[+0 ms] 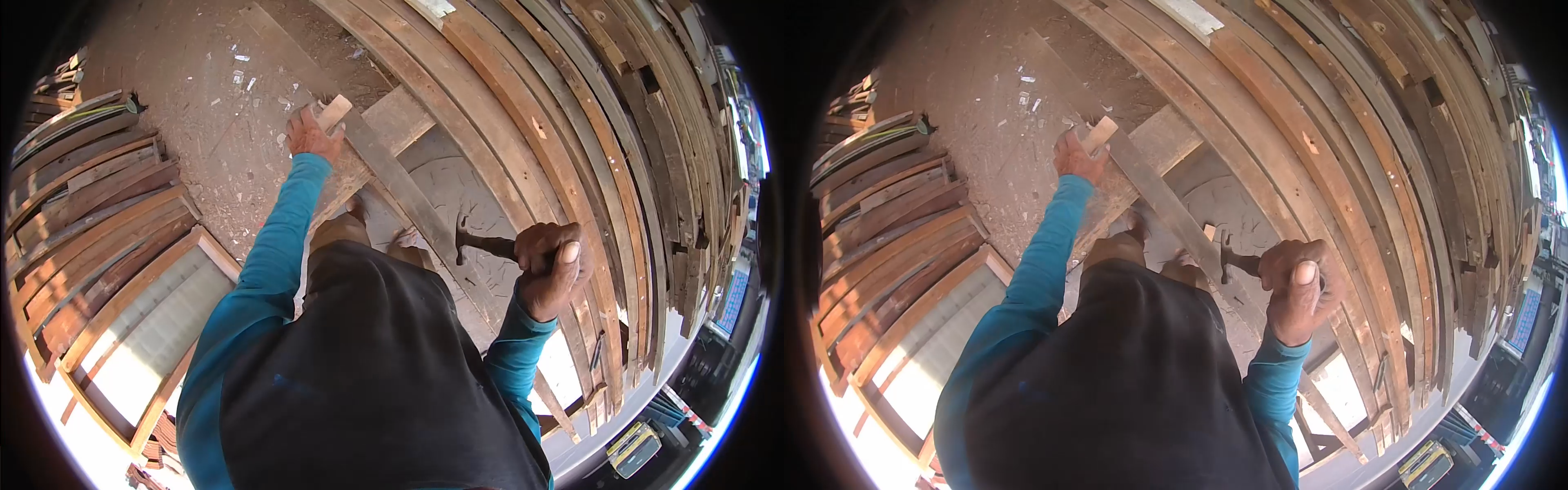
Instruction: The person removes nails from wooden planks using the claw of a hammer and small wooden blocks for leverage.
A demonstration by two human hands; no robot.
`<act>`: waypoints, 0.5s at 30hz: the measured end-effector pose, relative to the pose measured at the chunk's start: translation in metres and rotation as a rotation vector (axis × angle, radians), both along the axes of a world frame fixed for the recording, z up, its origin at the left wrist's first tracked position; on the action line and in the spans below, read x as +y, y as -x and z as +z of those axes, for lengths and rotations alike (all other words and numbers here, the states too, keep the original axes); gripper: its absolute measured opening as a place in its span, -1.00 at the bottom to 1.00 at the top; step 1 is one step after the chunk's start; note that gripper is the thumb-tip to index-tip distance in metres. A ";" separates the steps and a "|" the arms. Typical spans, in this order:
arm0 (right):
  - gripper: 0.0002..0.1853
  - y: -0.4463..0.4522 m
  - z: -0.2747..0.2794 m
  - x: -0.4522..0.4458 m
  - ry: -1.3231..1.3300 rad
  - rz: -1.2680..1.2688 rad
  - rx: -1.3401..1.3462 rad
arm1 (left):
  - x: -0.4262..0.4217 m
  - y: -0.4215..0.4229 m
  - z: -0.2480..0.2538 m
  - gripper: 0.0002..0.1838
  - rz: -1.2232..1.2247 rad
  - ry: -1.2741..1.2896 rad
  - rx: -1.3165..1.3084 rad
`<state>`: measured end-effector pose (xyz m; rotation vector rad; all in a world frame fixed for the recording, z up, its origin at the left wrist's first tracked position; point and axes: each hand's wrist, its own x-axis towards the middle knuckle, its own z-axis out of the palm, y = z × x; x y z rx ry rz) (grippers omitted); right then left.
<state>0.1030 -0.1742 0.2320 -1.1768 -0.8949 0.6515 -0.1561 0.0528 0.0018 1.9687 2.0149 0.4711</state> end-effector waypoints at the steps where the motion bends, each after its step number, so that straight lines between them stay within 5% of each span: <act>1: -0.50 0.009 0.003 0.024 -0.021 0.049 -0.031 | 0.009 0.014 -0.015 -0.13 -0.044 0.015 -0.019; 8: -0.44 0.079 0.014 0.245 0.080 0.329 0.099 | 0.018 0.042 -0.043 -0.32 -0.237 0.381 -0.297; 15: -0.49 0.159 -0.013 0.418 0.430 0.386 0.158 | 0.012 0.039 -0.033 -0.40 -0.274 0.276 -0.310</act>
